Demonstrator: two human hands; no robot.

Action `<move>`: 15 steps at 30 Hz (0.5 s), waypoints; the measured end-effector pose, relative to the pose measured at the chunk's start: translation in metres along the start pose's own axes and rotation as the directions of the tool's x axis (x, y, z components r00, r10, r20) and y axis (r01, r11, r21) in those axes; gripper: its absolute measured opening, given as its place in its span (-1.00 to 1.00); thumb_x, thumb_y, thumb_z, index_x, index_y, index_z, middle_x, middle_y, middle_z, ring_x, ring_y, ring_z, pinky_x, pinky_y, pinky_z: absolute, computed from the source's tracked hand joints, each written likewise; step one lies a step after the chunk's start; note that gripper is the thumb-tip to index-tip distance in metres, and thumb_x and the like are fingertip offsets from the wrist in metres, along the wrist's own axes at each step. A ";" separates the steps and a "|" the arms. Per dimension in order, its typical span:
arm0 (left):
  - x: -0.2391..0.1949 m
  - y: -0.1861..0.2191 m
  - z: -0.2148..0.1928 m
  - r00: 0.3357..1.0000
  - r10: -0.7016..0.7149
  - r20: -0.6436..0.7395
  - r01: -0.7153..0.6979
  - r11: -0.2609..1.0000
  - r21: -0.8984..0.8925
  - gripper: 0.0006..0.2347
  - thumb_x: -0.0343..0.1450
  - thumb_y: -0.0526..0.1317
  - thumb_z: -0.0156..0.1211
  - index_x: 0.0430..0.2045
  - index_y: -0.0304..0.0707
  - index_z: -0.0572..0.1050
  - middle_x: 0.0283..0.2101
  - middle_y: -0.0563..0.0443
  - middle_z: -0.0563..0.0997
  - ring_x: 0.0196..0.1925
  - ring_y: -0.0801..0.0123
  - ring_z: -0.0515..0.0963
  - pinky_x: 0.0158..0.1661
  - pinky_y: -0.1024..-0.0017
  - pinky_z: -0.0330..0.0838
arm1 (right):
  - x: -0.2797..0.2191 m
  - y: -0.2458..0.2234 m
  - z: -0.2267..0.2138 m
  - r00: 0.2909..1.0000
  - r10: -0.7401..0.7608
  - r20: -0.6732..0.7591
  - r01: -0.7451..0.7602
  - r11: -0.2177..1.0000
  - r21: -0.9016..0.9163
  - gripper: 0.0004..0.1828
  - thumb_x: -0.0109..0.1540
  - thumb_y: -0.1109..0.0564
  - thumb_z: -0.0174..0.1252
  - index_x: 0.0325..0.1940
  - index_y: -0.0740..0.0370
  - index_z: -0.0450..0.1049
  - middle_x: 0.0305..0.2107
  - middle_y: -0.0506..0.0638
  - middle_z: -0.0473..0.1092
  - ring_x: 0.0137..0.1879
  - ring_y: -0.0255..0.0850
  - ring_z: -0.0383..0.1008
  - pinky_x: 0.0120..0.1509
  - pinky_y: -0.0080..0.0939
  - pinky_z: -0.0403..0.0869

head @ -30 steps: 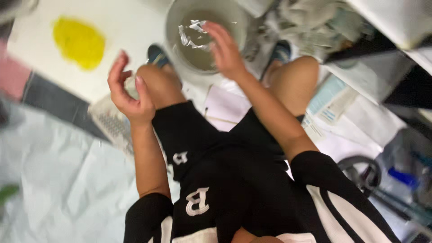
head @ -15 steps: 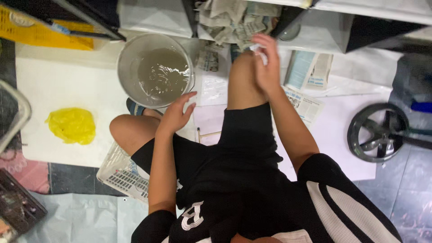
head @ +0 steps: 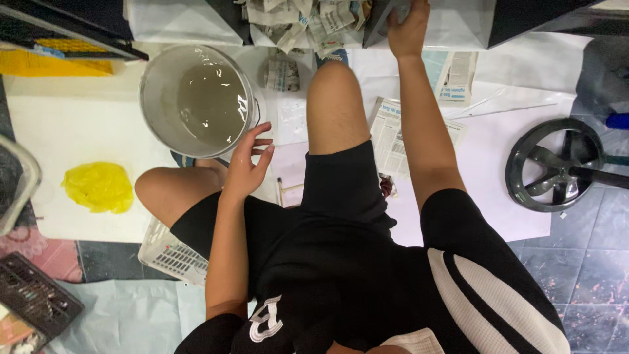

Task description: The person sits on the floor and washes various dishes, including cups, bowls, and plates, in a bucket of water. They rinse each item by hand and place them into a white plastic basket. The person finishes by drying their hands with a cloth.

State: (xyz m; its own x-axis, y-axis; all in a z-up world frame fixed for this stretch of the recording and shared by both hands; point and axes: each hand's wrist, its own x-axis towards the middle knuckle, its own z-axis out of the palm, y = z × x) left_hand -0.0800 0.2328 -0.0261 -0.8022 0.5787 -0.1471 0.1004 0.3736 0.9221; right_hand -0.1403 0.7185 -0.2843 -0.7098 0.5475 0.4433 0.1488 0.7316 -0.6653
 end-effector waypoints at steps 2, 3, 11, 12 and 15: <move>-0.004 -0.005 0.001 1.000 -0.006 -0.010 0.006 1.000 -0.016 -0.61 0.52 -0.36 0.12 0.28 -0.30 0.33 0.27 -0.18 0.49 0.13 0.27 0.62 -0.02 0.45 0.55 | 0.000 0.003 -0.006 0.998 -0.012 0.063 0.012 1.000 -0.004 -0.57 0.33 0.29 0.37 0.23 0.19 0.40 0.10 0.15 0.47 0.26 0.17 0.45 0.39 0.06 0.46; -0.005 -0.008 0.000 1.000 -0.013 -0.020 0.012 1.000 -0.027 -0.61 0.52 -0.36 0.13 0.28 -0.29 0.33 0.27 -0.18 0.49 0.12 0.27 0.63 -0.03 0.45 0.54 | 0.001 -0.001 -0.012 0.999 0.017 0.044 -0.020 0.998 0.055 -0.56 0.34 0.30 0.38 0.25 0.20 0.40 0.10 0.13 0.49 0.26 0.11 0.49 0.39 0.04 0.46; -0.015 -0.032 -0.022 0.994 -0.031 -0.101 0.018 0.992 -0.128 -0.62 0.54 -0.36 0.14 0.29 -0.28 0.32 0.27 -0.11 0.52 0.08 0.37 0.63 0.01 0.47 0.51 | -0.046 -0.095 -0.141 0.983 0.179 0.031 -0.150 0.705 0.694 -0.26 0.26 0.41 0.38 0.46 0.27 0.21 0.01 0.07 0.41 0.10 -0.21 0.43 0.10 -0.10 0.62; -0.012 -0.034 -0.029 0.994 -0.017 -0.112 0.001 0.991 -0.134 -0.62 0.54 -0.36 0.14 0.30 -0.28 0.32 0.27 -0.10 0.52 0.08 0.38 0.63 0.02 0.48 0.51 | -0.052 -0.109 -0.154 0.989 0.144 0.016 -0.120 0.749 0.652 -0.38 0.35 0.30 0.37 0.46 0.32 0.30 0.00 0.13 0.42 0.07 -0.18 0.45 0.15 -0.09 0.61; 0.002 -0.035 -0.063 0.990 0.030 -0.139 -0.047 0.991 -0.127 -0.62 0.54 -0.36 0.16 0.29 -0.26 0.34 0.22 -0.05 0.54 0.04 0.42 0.61 -0.03 0.48 0.51 | -0.070 -0.166 -0.169 0.969 0.076 0.235 -0.235 0.566 0.790 -0.44 0.49 -0.16 0.15 0.37 0.31 0.32 -0.26 0.13 0.43 -0.18 -0.16 0.47 0.06 -0.15 0.57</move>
State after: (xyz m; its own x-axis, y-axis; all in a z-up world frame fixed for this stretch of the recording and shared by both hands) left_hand -0.1219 0.1750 -0.0362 -0.8727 0.4834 -0.0688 0.0625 0.2503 0.9661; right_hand 0.0011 0.6273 -0.1035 -0.8382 0.4905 0.2384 -0.2929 -0.0360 -0.9555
